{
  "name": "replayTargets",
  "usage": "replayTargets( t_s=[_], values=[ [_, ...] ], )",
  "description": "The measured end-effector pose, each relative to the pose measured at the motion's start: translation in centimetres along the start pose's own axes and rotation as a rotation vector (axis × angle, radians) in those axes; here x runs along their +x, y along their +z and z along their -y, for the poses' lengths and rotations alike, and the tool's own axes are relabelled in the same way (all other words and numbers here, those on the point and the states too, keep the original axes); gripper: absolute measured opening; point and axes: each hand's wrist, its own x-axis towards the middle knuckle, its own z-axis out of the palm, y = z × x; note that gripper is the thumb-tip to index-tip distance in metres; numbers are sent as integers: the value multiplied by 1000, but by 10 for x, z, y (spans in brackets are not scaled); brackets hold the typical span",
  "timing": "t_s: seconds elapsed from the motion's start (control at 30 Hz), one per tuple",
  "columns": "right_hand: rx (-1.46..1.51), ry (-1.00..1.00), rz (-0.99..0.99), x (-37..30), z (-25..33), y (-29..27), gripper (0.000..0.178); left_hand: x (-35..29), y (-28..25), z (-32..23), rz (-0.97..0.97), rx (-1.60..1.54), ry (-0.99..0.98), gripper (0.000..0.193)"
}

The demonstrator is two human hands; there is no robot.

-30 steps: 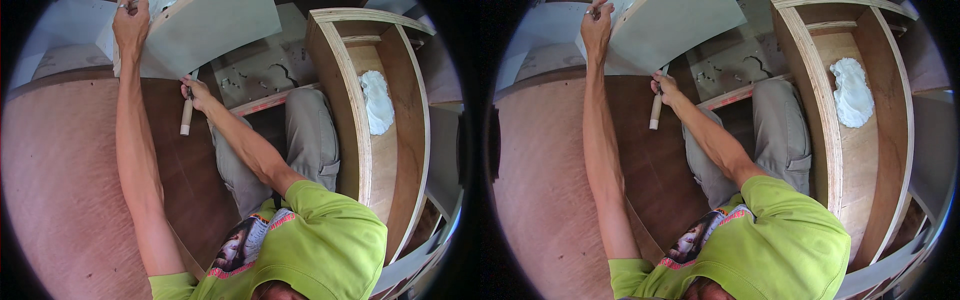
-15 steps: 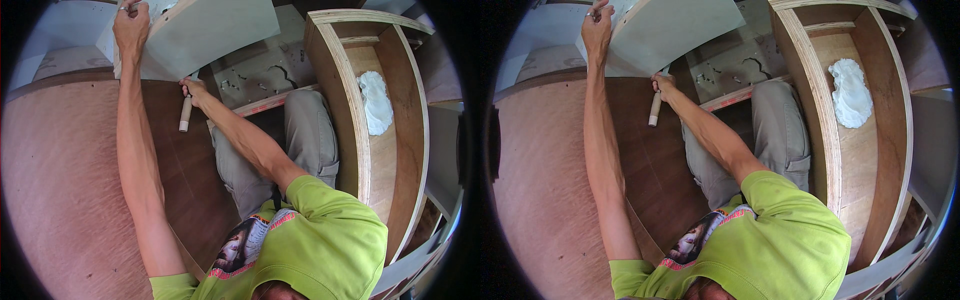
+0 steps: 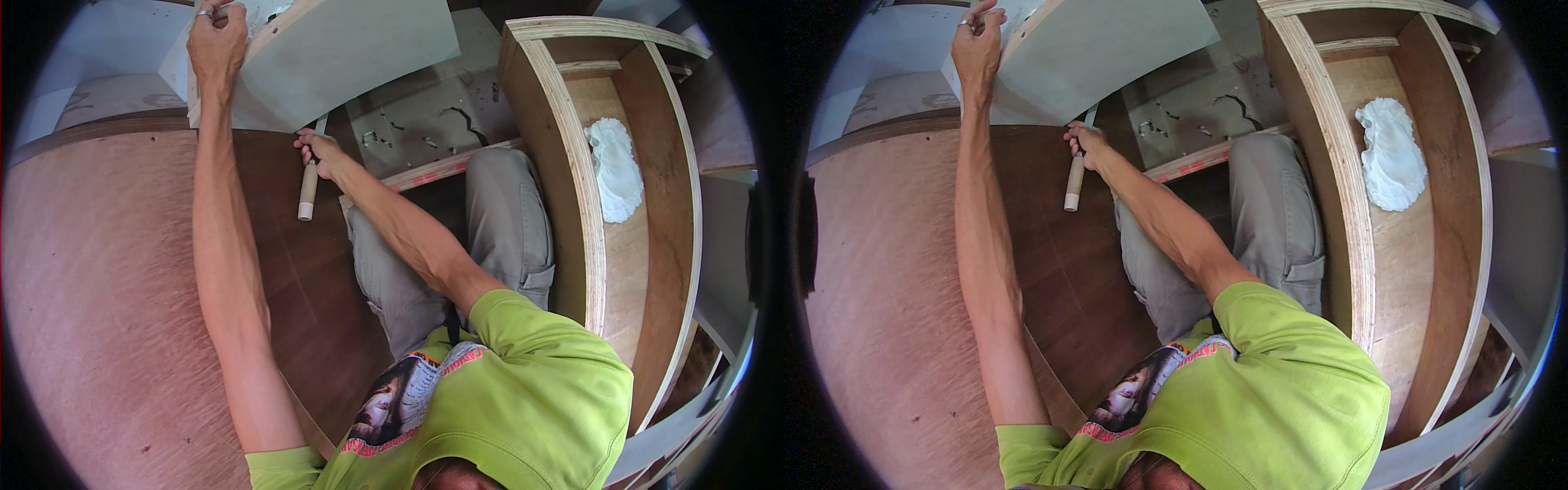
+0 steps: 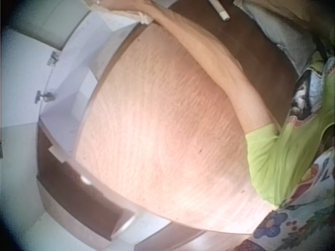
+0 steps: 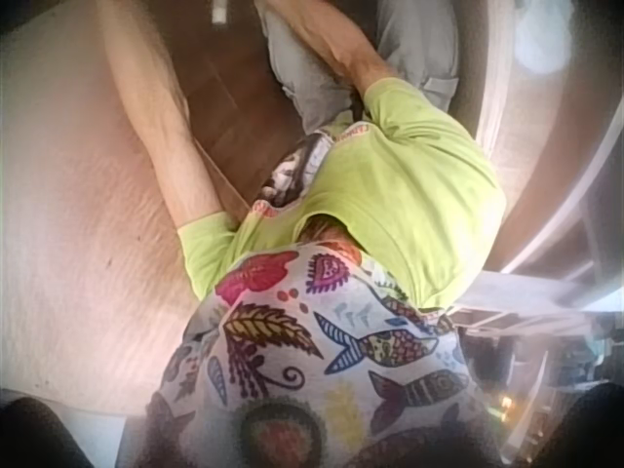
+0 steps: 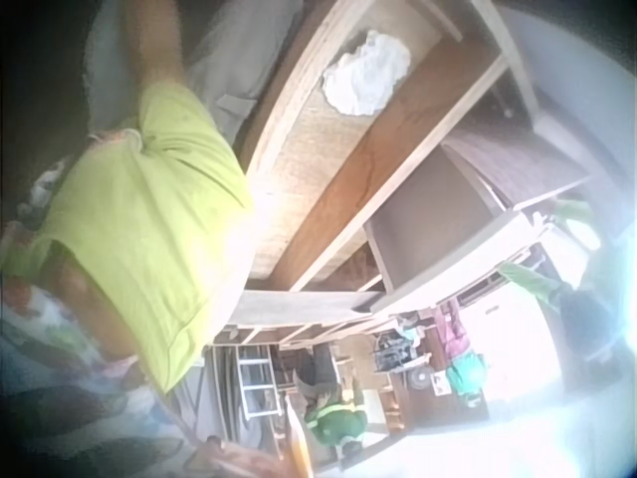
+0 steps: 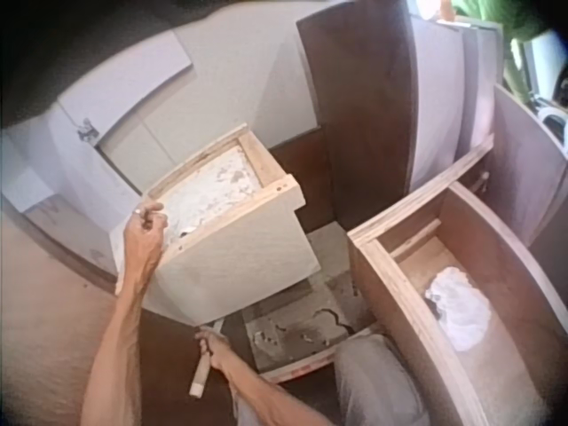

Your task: The person sands a wooden cabinet component by hand using a piece of sandpaper, applies glue or adhesive from a container to the joint areas, and joins wooden panels together to form a cabinet structure.

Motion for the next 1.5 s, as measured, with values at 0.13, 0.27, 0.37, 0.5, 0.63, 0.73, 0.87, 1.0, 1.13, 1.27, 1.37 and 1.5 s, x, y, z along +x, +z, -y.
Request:
replayTargets(
  t_s=[0.13,0.27,0.37,0.5,0.63,0.73,0.87,1.0,1.13,1.27,1.37,1.5],
  values=[
    [-125,-2,35,0,-6,4,10,-3,-7,2,-5,13,0,26],
    [-188,0,41,0,-3,3,7,-2,-5,4,-14,0,3,25],
    [-234,-20,36,1,1,4,3,-3,-3,-1,-12,5,10,25],
    [-233,27,53,4,4,5,8,-1,-4,-3,-21,-8,33,25],
    [-276,-103,-171,-31,1,7,25,-2,1,12,-15,-22,35,25],
    [-412,-311,-77,-72,-9,-3,38,2,2,4,-21,-19,54,25],
    [-375,-151,-18,-98,-33,-12,45,-1,-3,7,-20,-6,26,26],
    [-446,-178,29,-121,-46,-10,60,1,4,14,-40,-6,59,26],
    [-556,-241,95,-130,-57,-10,61,1,-3,12,-30,-3,26,26],
    [-592,-256,104,-136,-62,-2,62,-2,-7,8,-41,38,53,27],
    [-584,-242,97,-138,-57,8,62,-3,0,10,-49,34,72,27],
    [-518,-255,116,-137,-57,6,63,0,-1,6,-32,-4,-22,28]
  ],
)
